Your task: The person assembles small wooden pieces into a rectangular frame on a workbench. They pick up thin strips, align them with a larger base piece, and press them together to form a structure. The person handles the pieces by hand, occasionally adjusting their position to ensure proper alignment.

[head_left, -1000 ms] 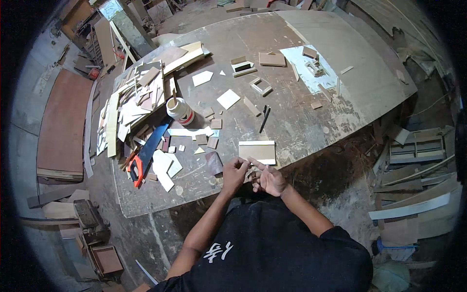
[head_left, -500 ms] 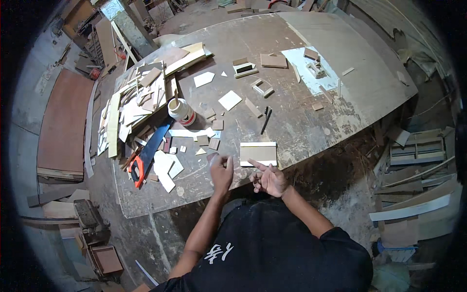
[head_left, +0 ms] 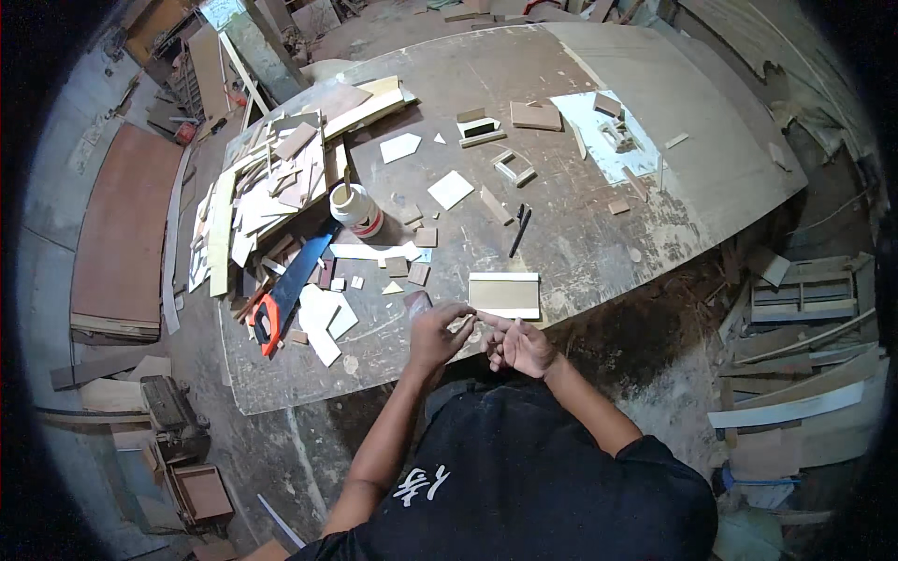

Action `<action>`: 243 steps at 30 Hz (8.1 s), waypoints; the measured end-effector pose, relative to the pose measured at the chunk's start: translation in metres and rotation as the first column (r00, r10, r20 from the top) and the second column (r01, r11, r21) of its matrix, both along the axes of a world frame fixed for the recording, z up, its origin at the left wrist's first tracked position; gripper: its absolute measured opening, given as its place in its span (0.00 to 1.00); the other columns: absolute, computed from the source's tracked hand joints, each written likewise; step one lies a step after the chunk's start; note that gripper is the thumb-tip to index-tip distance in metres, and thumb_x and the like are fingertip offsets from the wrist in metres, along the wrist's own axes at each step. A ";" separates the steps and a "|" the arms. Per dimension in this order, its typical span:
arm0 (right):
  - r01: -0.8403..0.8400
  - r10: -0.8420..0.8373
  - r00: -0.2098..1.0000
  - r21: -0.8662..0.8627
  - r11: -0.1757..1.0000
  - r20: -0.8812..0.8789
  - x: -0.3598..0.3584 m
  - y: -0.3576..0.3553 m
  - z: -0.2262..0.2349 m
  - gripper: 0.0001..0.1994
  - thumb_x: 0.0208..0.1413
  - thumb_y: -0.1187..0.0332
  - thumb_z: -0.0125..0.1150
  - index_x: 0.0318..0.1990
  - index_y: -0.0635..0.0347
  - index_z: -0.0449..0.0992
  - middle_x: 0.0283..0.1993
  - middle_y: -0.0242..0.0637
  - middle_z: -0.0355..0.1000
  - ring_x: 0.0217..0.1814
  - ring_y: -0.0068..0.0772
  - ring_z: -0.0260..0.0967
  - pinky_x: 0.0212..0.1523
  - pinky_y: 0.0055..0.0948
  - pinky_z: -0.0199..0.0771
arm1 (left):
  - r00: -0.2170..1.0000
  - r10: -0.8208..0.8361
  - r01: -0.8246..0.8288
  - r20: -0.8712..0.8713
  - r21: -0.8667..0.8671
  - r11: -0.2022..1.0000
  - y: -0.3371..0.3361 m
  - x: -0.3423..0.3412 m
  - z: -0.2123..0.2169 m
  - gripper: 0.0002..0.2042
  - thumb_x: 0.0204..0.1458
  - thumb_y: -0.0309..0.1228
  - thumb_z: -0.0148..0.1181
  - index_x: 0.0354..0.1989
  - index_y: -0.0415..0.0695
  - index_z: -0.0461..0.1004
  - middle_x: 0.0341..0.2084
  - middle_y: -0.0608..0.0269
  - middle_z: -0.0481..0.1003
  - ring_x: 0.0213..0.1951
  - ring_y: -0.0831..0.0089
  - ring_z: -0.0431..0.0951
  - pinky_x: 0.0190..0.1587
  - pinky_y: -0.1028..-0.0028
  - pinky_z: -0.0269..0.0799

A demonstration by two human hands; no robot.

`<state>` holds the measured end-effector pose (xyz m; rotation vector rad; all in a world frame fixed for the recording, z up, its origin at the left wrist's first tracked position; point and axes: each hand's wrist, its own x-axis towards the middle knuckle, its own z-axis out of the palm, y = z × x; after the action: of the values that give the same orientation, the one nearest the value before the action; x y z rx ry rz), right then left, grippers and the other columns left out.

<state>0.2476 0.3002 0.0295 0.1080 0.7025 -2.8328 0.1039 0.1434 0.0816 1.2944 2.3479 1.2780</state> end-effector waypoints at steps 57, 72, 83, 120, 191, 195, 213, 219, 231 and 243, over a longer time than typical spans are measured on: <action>-0.117 0.105 0.991 0.172 0.978 0.079 -0.036 -0.042 0.003 0.34 0.62 0.48 0.51 0.67 0.64 0.57 0.44 0.41 0.71 0.37 0.27 0.72 0.41 0.33 0.78 | 0.953 -0.169 0.148 -0.252 -0.098 0.984 -0.059 -0.045 -0.015 0.07 0.45 0.30 0.62 0.31 0.44 0.73 0.25 0.59 0.76 0.29 0.59 0.78 0.31 0.64 0.71; 0.133 -0.168 0.976 0.238 0.962 0.135 -0.031 -0.031 0.016 0.30 0.61 0.56 0.53 0.64 0.70 0.60 0.39 0.40 0.72 0.34 0.27 0.70 0.36 0.28 0.76 | 0.503 0.174 -0.325 0.847 -0.001 0.946 -0.077 -0.050 -0.049 0.09 0.50 0.26 0.67 0.38 0.34 0.80 0.34 0.58 0.81 0.33 0.78 0.78 0.37 0.78 0.72; 0.137 -0.172 0.976 0.234 0.962 0.134 -0.037 -0.033 0.014 0.29 0.62 0.57 0.53 0.64 0.70 0.60 0.38 0.39 0.71 0.33 0.27 0.69 0.36 0.29 0.75 | 0.448 0.259 -0.380 0.856 -0.079 0.921 -0.084 -0.055 -0.046 0.10 0.54 0.31 0.63 0.40 0.36 0.80 0.36 0.59 0.81 0.38 0.75 0.80 0.40 0.76 0.73; 0.348 -0.460 0.874 0.456 0.819 0.159 -0.037 0.026 0.002 0.26 0.60 0.57 0.55 0.59 0.68 0.66 0.35 0.35 0.72 0.31 0.24 0.68 0.34 0.25 0.74 | 0.487 0.319 -0.434 0.813 -0.092 0.896 -0.107 -0.071 -0.075 0.13 0.49 0.36 0.69 0.35 0.39 0.80 0.32 0.62 0.81 0.32 0.77 0.78 0.34 0.77 0.68; 0.388 -0.556 0.799 0.511 0.767 0.228 -0.027 0.028 -0.001 0.19 0.59 0.61 0.57 0.54 0.59 0.70 0.33 0.29 0.70 0.31 0.20 0.67 0.34 0.25 0.72 | 0.501 0.368 -0.549 0.783 -0.040 0.835 -0.106 -0.077 -0.060 0.13 0.53 0.34 0.64 0.44 0.42 0.78 0.36 0.64 0.80 0.37 0.76 0.79 0.36 0.75 0.68; 0.403 -0.560 0.799 0.496 0.769 0.218 -0.028 0.027 -0.002 0.18 0.60 0.61 0.58 0.54 0.60 0.70 0.33 0.29 0.70 0.30 0.20 0.67 0.32 0.23 0.73 | 0.465 0.337 -0.587 0.819 0.000 0.810 -0.107 -0.076 -0.062 0.12 0.55 0.35 0.61 0.43 0.43 0.80 0.37 0.62 0.81 0.37 0.75 0.80 0.36 0.75 0.68; 0.394 -0.546 0.804 0.477 0.785 0.236 -0.031 0.024 0.000 0.18 0.60 0.62 0.57 0.54 0.61 0.70 0.33 0.29 0.69 0.30 0.20 0.66 0.32 0.23 0.72 | 0.487 0.396 -0.623 0.779 -0.008 0.782 -0.106 -0.076 -0.071 0.08 0.47 0.24 0.70 0.29 0.35 0.76 0.26 0.60 0.78 0.29 0.75 0.77 0.39 0.75 0.74; 0.402 -0.552 0.800 0.473 0.784 0.236 -0.034 0.024 0.001 0.18 0.60 0.62 0.58 0.54 0.62 0.70 0.33 0.30 0.69 0.30 0.20 0.66 0.32 0.23 0.72 | 0.521 0.232 -0.633 0.822 0.189 0.751 -0.109 -0.080 -0.085 0.09 0.44 0.21 0.70 0.32 0.37 0.76 0.32 0.57 0.79 0.36 0.75 0.77 0.41 0.75 0.74; 0.406 -0.552 0.802 0.469 0.784 0.228 -0.037 0.025 -0.002 0.19 0.59 0.64 0.58 0.55 0.62 0.70 0.33 0.30 0.70 0.30 0.20 0.67 0.32 0.23 0.73 | 0.464 0.407 -0.566 0.787 -0.090 0.820 -0.108 -0.082 -0.065 0.11 0.51 0.29 0.66 0.41 0.37 0.80 0.36 0.59 0.81 0.36 0.74 0.79 0.42 0.75 0.72; 0.446 -0.648 0.723 0.554 0.703 0.240 -0.019 0.046 -0.009 0.17 0.59 0.65 0.59 0.53 0.63 0.71 0.32 0.28 0.70 0.28 0.19 0.66 0.29 0.22 0.71 | 0.480 0.373 -0.543 0.794 -0.065 0.837 -0.075 -0.079 -0.089 0.09 0.46 0.27 0.70 0.31 0.34 0.79 0.27 0.60 0.79 0.30 0.77 0.76 0.36 0.76 0.70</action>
<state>0.2288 0.3462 0.0205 1.1780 1.4207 -2.9116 0.0249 0.0679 -0.0079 -0.0474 1.9260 1.7760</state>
